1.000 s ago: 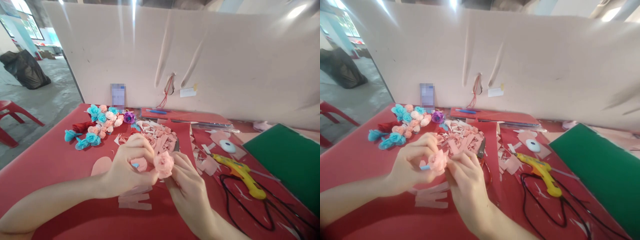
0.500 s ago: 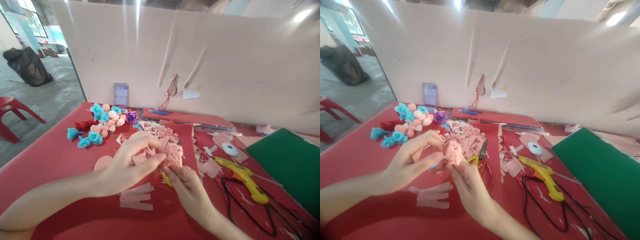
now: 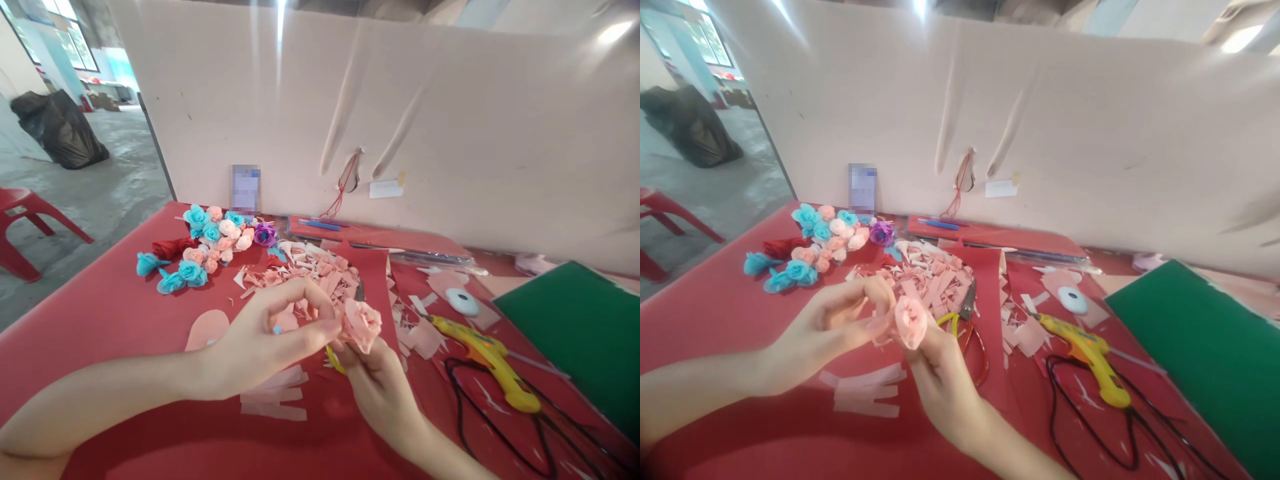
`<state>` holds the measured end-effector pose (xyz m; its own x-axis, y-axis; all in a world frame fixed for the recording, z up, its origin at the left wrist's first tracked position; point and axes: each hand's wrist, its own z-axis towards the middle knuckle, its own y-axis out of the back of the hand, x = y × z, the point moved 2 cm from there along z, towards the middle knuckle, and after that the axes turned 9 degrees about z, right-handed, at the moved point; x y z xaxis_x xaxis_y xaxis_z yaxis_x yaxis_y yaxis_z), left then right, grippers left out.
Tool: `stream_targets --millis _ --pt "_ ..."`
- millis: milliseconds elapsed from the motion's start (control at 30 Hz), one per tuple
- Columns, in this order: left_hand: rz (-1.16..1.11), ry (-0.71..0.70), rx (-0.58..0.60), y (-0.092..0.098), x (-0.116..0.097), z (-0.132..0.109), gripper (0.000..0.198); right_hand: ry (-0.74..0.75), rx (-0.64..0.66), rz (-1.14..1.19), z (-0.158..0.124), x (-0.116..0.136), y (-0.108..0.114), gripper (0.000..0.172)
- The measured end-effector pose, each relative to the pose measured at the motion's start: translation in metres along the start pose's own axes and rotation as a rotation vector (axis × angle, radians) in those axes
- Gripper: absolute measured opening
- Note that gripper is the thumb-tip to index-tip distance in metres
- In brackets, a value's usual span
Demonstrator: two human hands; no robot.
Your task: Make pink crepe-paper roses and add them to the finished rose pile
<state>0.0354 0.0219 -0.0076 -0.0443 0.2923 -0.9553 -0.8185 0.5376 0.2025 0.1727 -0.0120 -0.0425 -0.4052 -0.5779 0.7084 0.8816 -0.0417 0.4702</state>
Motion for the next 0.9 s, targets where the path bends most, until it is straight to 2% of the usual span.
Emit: stream_targets --millis 133,467,600,700,900 --pt "-0.029 0.064 0.047 -0.001 0.000 0.000 0.013 0.026 -0.013 0.104 -0.001 -0.003 0.001 0.026" --pt "0.064 0.060 0.096 0.003 -0.004 0.002 0.008 0.161 0.012 0.027 0.001 -0.001 0.004 0.025" --pt "0.122 0.021 0.192 0.002 -0.009 0.001 0.016 0.189 0.059 0.047 0.006 0.003 0.004 0.025" --pt "0.263 -0.061 0.180 0.003 -0.014 0.001 0.020 0.207 0.082 0.044 0.007 0.002 0.004 0.027" --pt "0.309 -0.134 0.174 0.006 -0.020 0.001 0.020 0.192 0.123 0.072 0.003 -0.006 0.003 0.023"
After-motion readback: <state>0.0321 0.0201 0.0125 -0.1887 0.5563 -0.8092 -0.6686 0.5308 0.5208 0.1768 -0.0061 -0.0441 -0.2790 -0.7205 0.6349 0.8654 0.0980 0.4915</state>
